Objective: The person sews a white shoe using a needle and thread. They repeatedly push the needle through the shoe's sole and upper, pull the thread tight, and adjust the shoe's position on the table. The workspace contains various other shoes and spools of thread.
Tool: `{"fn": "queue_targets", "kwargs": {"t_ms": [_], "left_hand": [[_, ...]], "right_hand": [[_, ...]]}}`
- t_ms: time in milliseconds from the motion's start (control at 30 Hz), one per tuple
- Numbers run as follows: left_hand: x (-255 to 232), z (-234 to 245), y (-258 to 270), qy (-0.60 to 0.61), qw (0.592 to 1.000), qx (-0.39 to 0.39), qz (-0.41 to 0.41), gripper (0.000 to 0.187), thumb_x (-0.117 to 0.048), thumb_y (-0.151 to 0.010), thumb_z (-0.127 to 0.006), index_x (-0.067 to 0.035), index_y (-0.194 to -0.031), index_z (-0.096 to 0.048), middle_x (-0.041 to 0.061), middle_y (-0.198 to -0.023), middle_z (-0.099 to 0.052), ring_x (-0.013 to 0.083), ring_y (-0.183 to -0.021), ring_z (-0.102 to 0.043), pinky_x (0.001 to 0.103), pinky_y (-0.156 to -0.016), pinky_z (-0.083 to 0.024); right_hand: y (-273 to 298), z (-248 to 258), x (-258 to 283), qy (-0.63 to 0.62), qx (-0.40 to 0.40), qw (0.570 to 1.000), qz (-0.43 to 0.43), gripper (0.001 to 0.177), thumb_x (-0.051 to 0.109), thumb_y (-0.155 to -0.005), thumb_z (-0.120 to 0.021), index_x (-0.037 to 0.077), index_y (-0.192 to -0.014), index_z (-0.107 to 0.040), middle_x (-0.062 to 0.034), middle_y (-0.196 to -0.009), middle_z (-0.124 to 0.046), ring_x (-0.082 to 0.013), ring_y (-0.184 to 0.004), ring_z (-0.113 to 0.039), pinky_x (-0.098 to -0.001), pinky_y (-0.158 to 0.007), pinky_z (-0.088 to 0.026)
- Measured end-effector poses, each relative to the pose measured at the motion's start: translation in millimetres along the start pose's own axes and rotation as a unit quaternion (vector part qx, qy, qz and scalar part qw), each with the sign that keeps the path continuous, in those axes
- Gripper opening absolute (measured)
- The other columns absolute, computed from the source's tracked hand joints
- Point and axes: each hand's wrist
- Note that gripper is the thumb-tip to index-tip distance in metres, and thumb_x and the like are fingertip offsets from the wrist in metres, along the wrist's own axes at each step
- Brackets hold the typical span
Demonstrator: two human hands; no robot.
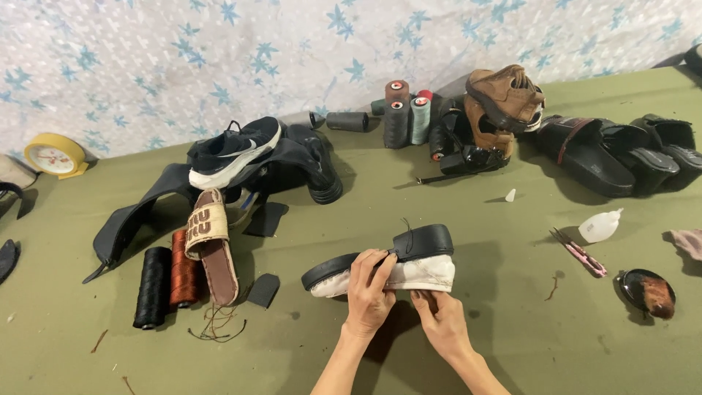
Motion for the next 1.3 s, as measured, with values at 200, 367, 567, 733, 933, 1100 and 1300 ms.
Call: {"fn": "queue_targets", "kwargs": {"t_ms": [200, 367, 567, 733, 933, 1100, 1300], "left_hand": [[2.6, 0.6, 6.2, -0.006, 1.0, -0.017, 0.001, 0.063, 0.016, -0.067, -0.042, -0.001, -0.123, -0.065, 0.017, -0.119, -0.061, 0.0382, -0.108, -0.061, 0.049, -0.099, -0.057], [1.7, 4.0, 3.9, -0.001, 1.0, -0.029, -0.005, 0.06, 0.014, -0.069, -0.041, 0.0, -0.123, -0.065, 0.018, -0.118, -0.062, 0.0387, -0.109, -0.061, 0.05, -0.099, -0.057], [-0.2, 7.7, -4.5, -0.008, 0.999, -0.032, -0.013, 0.049, 0.018, -0.079, -0.041, 0.003, -0.12, -0.065, 0.019, -0.117, -0.064, 0.0386, -0.107, -0.062, 0.05, -0.097, -0.058], [-2.3, 8.6, -10.5, -0.023, 0.999, -0.041, -0.012, 0.019, -0.002, -0.101, -0.059, 0.001, -0.118, -0.067, 0.017, -0.115, -0.065, 0.0361, -0.104, -0.064, 0.047, -0.094, -0.06], [0.5, 8.9, -10.6, 0.013, 1.0, -0.023, -0.001, 0.032, 0.012, -0.091, -0.059, 0.003, -0.121, -0.066, 0.018, -0.116, -0.065, 0.038, -0.107, -0.063, 0.05, -0.098, -0.058], [-0.4, 9.2, -12.2, 0.042, 0.999, -0.019, 0.021, 0.039, -0.016, -0.091, -0.081, 0.002, -0.122, -0.066, 0.016, -0.117, -0.066, 0.0371, -0.11, -0.065, 0.049, -0.1, -0.058], [-3.3, 6.4, -14.1, 0.021, 0.999, -0.033, 0.019, 0.035, 0.018, -0.09, -0.053, 0.002, -0.118, -0.068, 0.016, -0.114, -0.066, 0.0366, -0.106, -0.066, 0.047, -0.098, -0.06]], "right_hand": [[-10.6, -8.1, -36.7, 0.177, -0.089, 0.972, 0.129, 0.028, 0.044, -0.094, -0.061, 0.017, -0.094, -0.07, 0.0007, -0.072, -0.075, -0.0264, -0.059, -0.066, -0.0415, -0.054, -0.047], [-11.5, -8.4, -26.9, 0.148, -0.09, 0.976, 0.13, 0.022, 0.037, -0.094, -0.064, 0.018, -0.1, -0.072, 0.0048, -0.078, -0.077, -0.02, -0.063, -0.068, -0.0365, -0.057, -0.049], [-9.6, -6.8, -18.8, 0.064, -0.03, 0.993, 0.096, 0.028, 0.039, -0.096, -0.061, 0.013, -0.096, -0.068, 0.0027, -0.061, -0.062, -0.0158, -0.054, -0.046, -0.0333, -0.053, -0.041], [-4.7, -1.2, 1.7, -0.058, 0.032, 0.996, 0.063, 0.027, 0.031, -0.099, -0.064, 0.009, -0.083, -0.065, 0.0056, -0.061, -0.043, -0.0089, -0.056, -0.029, -0.0298, -0.05, -0.026], [-2.6, 17.2, 41.4, -0.373, 0.235, 0.883, -0.162, 0.03, 0.027, -0.108, -0.056, 0.006, -0.088, -0.048, -0.0049, -0.064, -0.036, -0.0111, -0.047, -0.02, -0.0278, -0.039, -0.016], [-6.5, 24.8, 40.5, -0.411, 0.322, 0.828, -0.206, 0.038, 0.038, -0.111, -0.049, 0.013, -0.082, -0.043, 0.0001, -0.064, -0.03, -0.0093, -0.047, -0.019, -0.0255, -0.042, -0.01], [-2.2, 1.3, 13.8, -0.327, 0.223, 0.916, -0.072, 0.02, 0.027, -0.108, -0.051, 0.008, -0.106, -0.057, 0.0038, -0.066, -0.024, -0.0075, -0.05, -0.022, -0.0259, -0.039, -0.018]]}}
Point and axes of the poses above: each hand's wrist, its own y-axis away from the middle knuckle, its own z-axis out of the back of the hand, x = y × z
